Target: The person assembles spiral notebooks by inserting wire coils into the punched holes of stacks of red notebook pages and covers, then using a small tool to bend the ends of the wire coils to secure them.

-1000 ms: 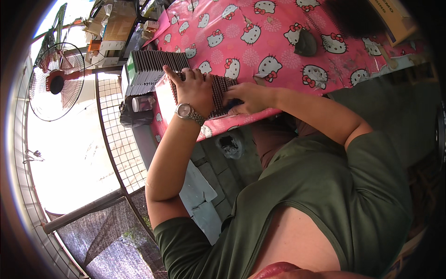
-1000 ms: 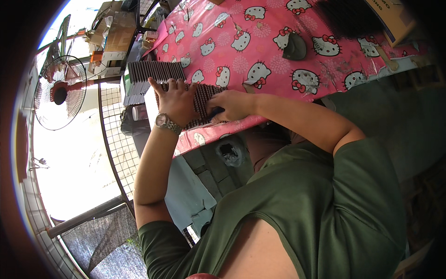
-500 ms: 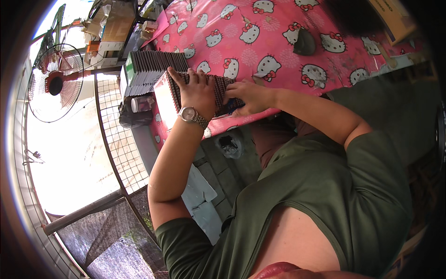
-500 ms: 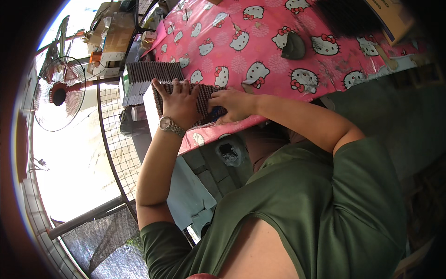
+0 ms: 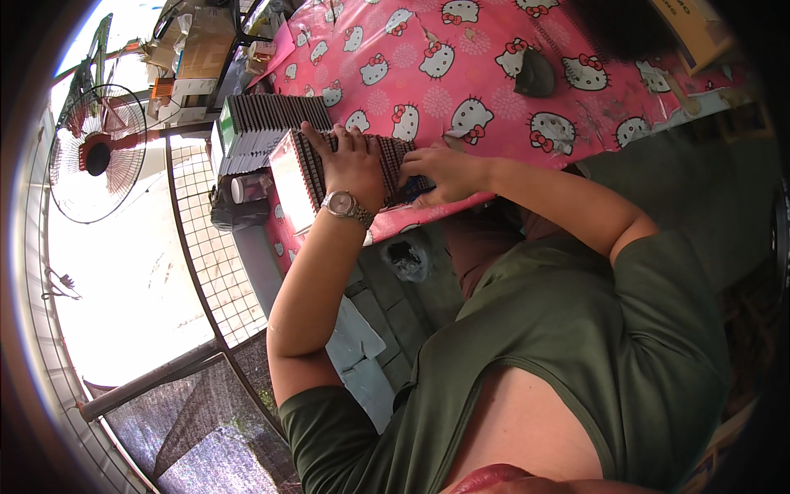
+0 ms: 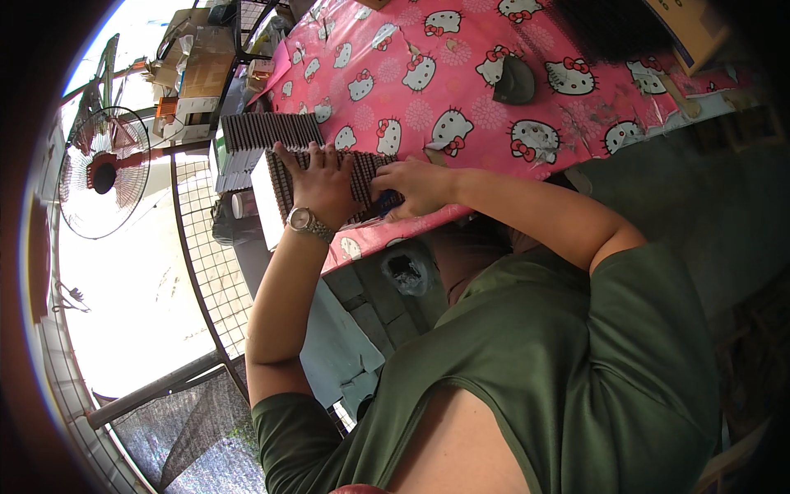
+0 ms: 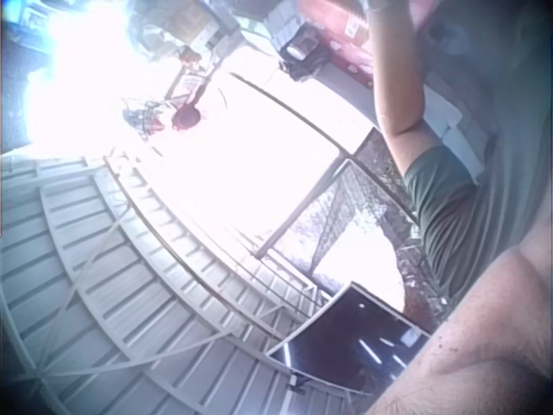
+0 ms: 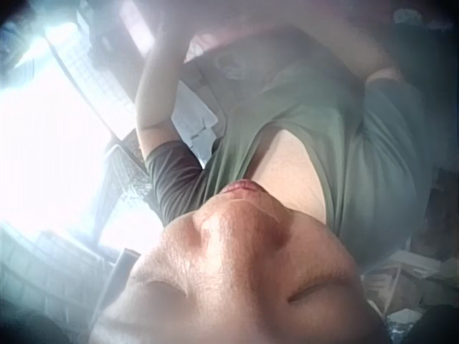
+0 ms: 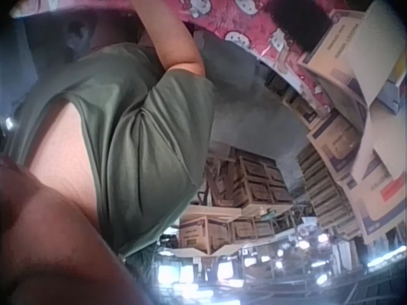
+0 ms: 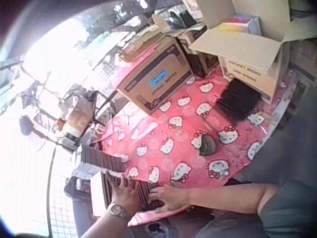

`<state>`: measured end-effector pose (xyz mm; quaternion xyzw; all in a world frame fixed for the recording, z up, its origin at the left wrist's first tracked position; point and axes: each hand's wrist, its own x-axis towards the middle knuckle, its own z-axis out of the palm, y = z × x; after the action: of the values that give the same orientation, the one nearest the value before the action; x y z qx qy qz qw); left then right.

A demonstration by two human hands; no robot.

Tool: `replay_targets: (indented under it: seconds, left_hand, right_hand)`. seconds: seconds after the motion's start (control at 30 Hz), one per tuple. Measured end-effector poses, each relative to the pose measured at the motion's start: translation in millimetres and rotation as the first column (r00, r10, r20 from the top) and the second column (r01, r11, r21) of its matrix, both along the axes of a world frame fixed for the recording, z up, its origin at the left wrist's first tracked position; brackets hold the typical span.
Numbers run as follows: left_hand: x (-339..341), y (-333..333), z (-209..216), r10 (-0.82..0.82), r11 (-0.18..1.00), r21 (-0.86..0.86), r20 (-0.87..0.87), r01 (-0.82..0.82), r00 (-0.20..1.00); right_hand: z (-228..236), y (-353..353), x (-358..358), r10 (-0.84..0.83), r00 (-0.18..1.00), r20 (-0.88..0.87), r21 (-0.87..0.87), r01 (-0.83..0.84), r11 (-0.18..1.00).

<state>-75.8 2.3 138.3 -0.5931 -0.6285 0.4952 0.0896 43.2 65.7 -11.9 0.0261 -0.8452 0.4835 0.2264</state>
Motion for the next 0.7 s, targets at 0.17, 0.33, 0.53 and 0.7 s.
replay_targets:
  seconds: [0.17,0.33,0.53,0.7]
  left_hand:
    - [-2,-1,-1,-0.011,1.000,-0.015,0.015,0.011,1.000]
    - [6,3,1,0.021,1.000,-0.023,0.022,-0.021,1.000]
    - [-1,2,-1,-0.007,1.000,0.004,0.058,0.006,0.998]
    - [4,2,-1,-0.003,1.000,0.009,0.061,0.003,0.998]
  right_hand:
    - [22,-2,-3,0.418,0.822,0.387,-0.600,-0.119,0.791]
    - [0,-11,0,0.106,0.987,0.122,-0.107,-0.093,0.990]
    - [3,-21,12,-0.064,0.994,0.083,0.109,0.055,0.993]
    - [-23,-32,-5,0.115,0.993,-0.017,-0.347,-0.114,0.931]
